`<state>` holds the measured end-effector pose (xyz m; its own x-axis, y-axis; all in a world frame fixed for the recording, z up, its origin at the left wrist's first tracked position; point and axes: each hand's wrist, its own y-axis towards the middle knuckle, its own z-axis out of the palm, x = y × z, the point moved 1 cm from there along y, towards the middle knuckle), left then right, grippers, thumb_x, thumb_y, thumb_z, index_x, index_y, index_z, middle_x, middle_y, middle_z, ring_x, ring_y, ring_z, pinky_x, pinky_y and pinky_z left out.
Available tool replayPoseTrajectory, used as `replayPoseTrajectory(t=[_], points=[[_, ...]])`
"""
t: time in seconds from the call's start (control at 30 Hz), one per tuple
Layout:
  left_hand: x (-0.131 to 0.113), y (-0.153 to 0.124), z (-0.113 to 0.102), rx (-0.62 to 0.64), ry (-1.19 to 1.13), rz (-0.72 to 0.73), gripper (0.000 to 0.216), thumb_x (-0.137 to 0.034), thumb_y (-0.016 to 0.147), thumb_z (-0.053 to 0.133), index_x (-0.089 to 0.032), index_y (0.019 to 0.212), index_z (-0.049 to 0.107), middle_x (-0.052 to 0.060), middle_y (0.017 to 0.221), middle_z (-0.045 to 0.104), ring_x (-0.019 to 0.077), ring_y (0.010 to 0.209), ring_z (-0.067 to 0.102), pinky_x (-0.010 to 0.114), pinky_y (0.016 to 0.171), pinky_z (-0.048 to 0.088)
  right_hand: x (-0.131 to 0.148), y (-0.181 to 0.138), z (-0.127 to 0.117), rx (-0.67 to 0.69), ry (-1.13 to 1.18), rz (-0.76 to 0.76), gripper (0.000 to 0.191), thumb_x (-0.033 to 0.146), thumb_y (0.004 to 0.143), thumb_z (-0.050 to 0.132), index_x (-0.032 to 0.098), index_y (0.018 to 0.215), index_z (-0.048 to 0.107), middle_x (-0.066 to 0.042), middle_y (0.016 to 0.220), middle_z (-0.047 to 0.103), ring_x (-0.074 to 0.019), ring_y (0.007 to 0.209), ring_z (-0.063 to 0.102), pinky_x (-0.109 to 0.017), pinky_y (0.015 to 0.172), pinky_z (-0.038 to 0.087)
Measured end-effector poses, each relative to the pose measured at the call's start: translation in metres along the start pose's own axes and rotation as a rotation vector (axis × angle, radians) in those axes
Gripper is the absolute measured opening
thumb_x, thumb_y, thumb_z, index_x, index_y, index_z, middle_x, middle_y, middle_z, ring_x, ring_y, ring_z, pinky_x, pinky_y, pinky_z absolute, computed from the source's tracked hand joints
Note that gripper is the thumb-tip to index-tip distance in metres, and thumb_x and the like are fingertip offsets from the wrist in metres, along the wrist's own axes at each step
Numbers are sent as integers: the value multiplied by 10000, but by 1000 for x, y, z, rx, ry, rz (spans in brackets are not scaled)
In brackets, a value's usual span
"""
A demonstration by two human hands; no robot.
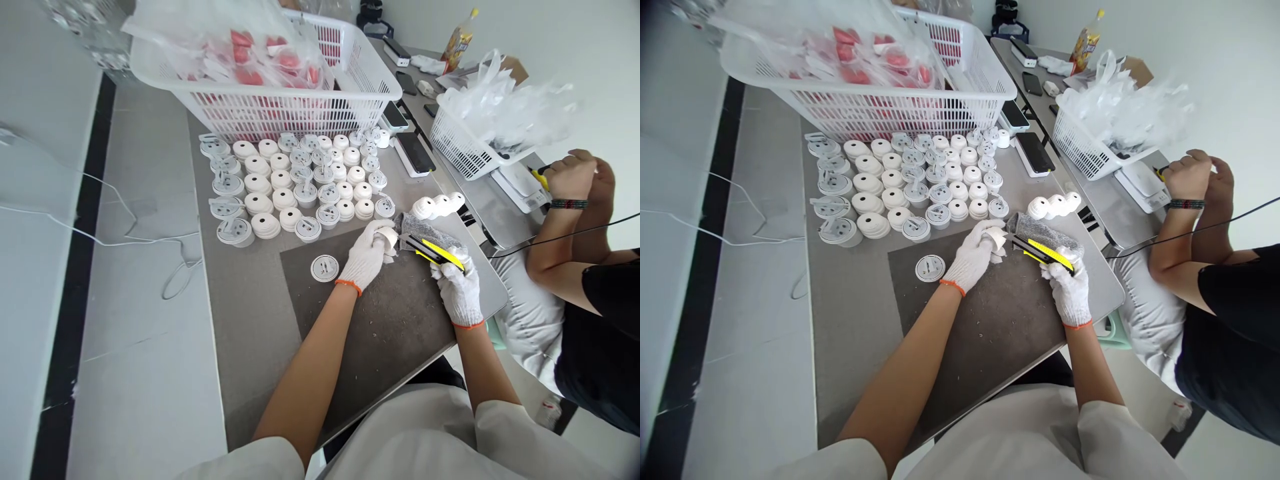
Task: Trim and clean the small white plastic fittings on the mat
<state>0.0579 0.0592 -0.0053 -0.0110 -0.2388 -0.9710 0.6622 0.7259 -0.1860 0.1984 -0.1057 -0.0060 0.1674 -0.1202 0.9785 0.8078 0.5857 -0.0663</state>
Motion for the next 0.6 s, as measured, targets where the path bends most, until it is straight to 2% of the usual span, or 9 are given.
replayPoseTrajectory(t=[0.17, 0.37, 0.47, 0.6], points=[[2, 1, 0, 22, 11, 35, 358, -241, 917, 454, -280, 1215, 649, 30, 1059, 722, 103, 689, 680, 220, 644, 585, -1, 1, 0, 49, -22, 15, 503, 315, 595, 893, 235, 991, 594, 43, 754, 616, -115, 590, 593, -254, 562, 489], [-2, -1, -1, 26, -40, 28, 376, -263, 908, 477, -316, 1233, 659, 15, 1172, 699, 124, 752, 712, 208, 617, 580, -3, 3, 1, 51, 12, 14, 493, 299, 613, 890, 229, 1011, 609, 35, 785, 627, -112, 609, 603, -245, 564, 485], [-6, -4, -2, 53, -47, -6, 437, -240, 889, 465, -335, 1279, 640, 14, 1183, 694, 135, 741, 725, 199, 571, 560, -4, 4, 0, -15, 25, 15, 516, 292, 596, 900, 221, 1027, 625, 41, 764, 629, -117, 619, 626, -233, 571, 490], [-6, -5, -3, 39, -76, -7, 480, -216, 856, 473, -350, 1283, 647, 4, 1201, 685, 143, 765, 731, 220, 618, 585, -8, 3, -2, 6, -53, 48, 572, 346, 588, 911, 191, 1074, 654, 2, 779, 676, -156, 661, 661, -248, 575, 505]])
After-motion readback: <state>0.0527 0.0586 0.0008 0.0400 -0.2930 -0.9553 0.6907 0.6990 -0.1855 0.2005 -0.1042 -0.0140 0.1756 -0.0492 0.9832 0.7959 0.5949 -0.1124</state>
